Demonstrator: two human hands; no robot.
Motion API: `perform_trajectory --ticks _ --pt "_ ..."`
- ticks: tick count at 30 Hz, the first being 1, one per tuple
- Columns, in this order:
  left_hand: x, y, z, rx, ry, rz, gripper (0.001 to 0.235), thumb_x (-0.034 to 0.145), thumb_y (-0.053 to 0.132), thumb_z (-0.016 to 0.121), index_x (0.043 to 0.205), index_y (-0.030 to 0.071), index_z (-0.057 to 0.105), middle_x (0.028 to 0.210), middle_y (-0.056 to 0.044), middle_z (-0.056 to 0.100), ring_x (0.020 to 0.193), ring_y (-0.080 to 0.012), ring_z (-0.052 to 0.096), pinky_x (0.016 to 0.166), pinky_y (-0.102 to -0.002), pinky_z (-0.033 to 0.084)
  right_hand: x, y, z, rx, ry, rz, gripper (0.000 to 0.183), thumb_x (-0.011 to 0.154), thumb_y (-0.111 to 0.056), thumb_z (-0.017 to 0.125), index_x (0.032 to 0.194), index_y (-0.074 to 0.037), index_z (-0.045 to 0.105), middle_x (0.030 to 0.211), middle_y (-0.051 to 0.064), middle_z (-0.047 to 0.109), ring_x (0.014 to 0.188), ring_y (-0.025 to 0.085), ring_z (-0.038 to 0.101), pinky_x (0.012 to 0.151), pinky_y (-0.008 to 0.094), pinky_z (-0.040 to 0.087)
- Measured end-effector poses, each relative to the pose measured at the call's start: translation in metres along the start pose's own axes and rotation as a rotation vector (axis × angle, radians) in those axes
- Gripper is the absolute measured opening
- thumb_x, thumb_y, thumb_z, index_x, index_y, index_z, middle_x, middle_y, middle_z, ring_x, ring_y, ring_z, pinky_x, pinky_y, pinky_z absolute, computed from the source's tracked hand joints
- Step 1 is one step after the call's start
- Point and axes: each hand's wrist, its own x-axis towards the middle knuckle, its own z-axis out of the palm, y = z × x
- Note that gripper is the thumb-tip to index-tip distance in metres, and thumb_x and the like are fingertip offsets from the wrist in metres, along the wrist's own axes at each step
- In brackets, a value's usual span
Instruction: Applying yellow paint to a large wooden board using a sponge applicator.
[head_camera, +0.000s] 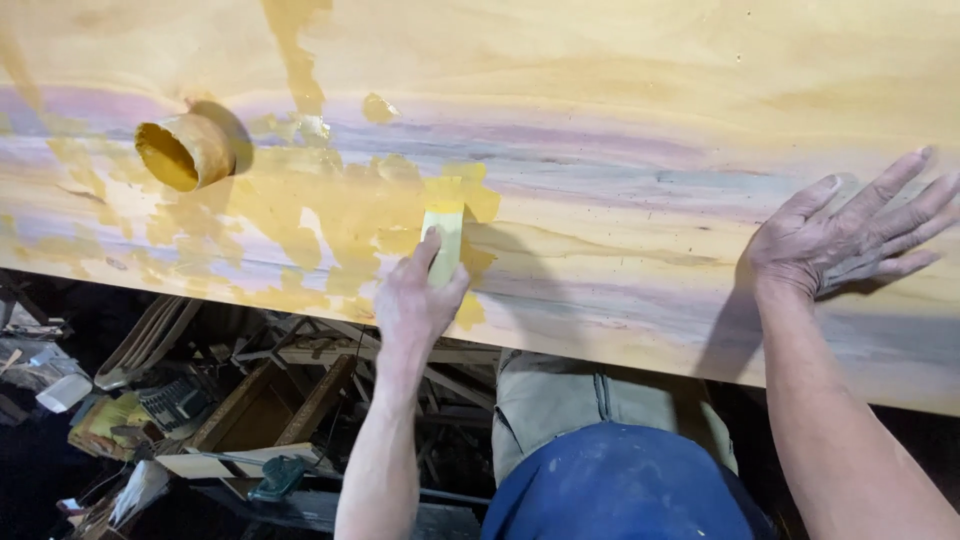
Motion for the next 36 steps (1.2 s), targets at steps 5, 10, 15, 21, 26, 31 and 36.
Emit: perform_trajectory --ticks 5,10,15,21,26,31,36 --pt "0.025 0.013 -0.023 0.008 -0.056 -0.057 0.052 0.099 0.037 0.055 0.142 0.009 0.058 0.057 0.003 0.053 0.047 -0.0093 0.049 0.043 -0.024 0.043 0.004 0.003 0.012 -0.097 -0.097 0.110 0.058 0.129 -0.043 0.061 0.171 -0.027 0.024 0.173 0.008 0.014 0.159 0.029 0.007 0.131 0.059 0.006" --pt "-0.003 0.026 0.019 0.087 0.082 0.130 0.043 0.096 0.027 0.062 0.132 0.003 0.056 0.051 0.005 0.045 0.039 -0.0061 0.041 0.028 -0.020 0.036 0.001 0.009 0.023 -0.043 0.023 0.027 0.056 0.119 -0.044 0.050 0.168 -0.025 0.030 0.171 0.008 0.021 0.159 0.030 0.013 0.130 0.060 0.016" --pt "-0.020 0.056 -0.014 0.042 -0.391 -0.191 0.064 0.090 0.051 0.053 0.145 0.017 0.051 0.077 -0.020 0.070 0.075 -0.0394 0.070 0.068 -0.054 0.055 0.000 0.003 0.010 0.006 0.055 -0.010 0.058 0.117 -0.044 0.050 0.169 -0.022 0.034 0.170 0.008 0.018 0.160 0.034 0.018 0.129 0.066 0.019" --pt "0.020 0.056 -0.019 -0.031 -0.126 -0.180 0.057 0.087 0.049 0.061 0.136 0.020 0.059 0.086 -0.018 0.075 0.085 -0.0429 0.070 0.069 -0.056 0.053 0.000 0.007 0.015 -0.022 0.052 -0.008 0.059 0.118 -0.050 0.041 0.170 -0.024 0.033 0.171 0.006 0.015 0.161 0.033 0.017 0.130 0.065 0.021" --pt "0.021 0.053 0.009 0.096 0.040 -0.016 0.060 0.081 0.048 0.063 0.130 0.015 0.067 0.062 -0.021 0.068 0.062 -0.0439 0.069 0.058 -0.056 0.054 0.001 0.010 0.028 -0.070 0.040 0.027 0.059 0.119 -0.050 0.040 0.172 -0.028 0.026 0.173 0.003 0.012 0.164 0.031 0.016 0.134 0.066 0.019" --pt "0.001 0.086 -0.019 0.061 -0.349 -0.081 0.065 0.086 0.054 0.057 0.140 0.017 0.060 0.056 -0.006 0.061 0.054 -0.0253 0.062 0.053 -0.040 0.052 0.002 0.004 0.016 -0.014 0.044 0.012 0.061 0.115 -0.048 0.044 0.170 -0.025 0.029 0.172 0.005 0.015 0.162 0.034 0.017 0.131 0.066 0.019" --pt "0.010 0.074 0.015 0.103 0.126 0.146 0.060 0.082 0.047 0.068 0.133 0.016 0.063 0.064 -0.013 0.059 0.052 -0.0363 0.060 0.045 -0.049 0.048 0.002 0.006 0.016 -0.069 0.012 0.023 0.061 0.117 -0.050 0.045 0.171 -0.027 0.026 0.173 0.005 0.015 0.162 0.032 0.013 0.132 0.065 0.017"
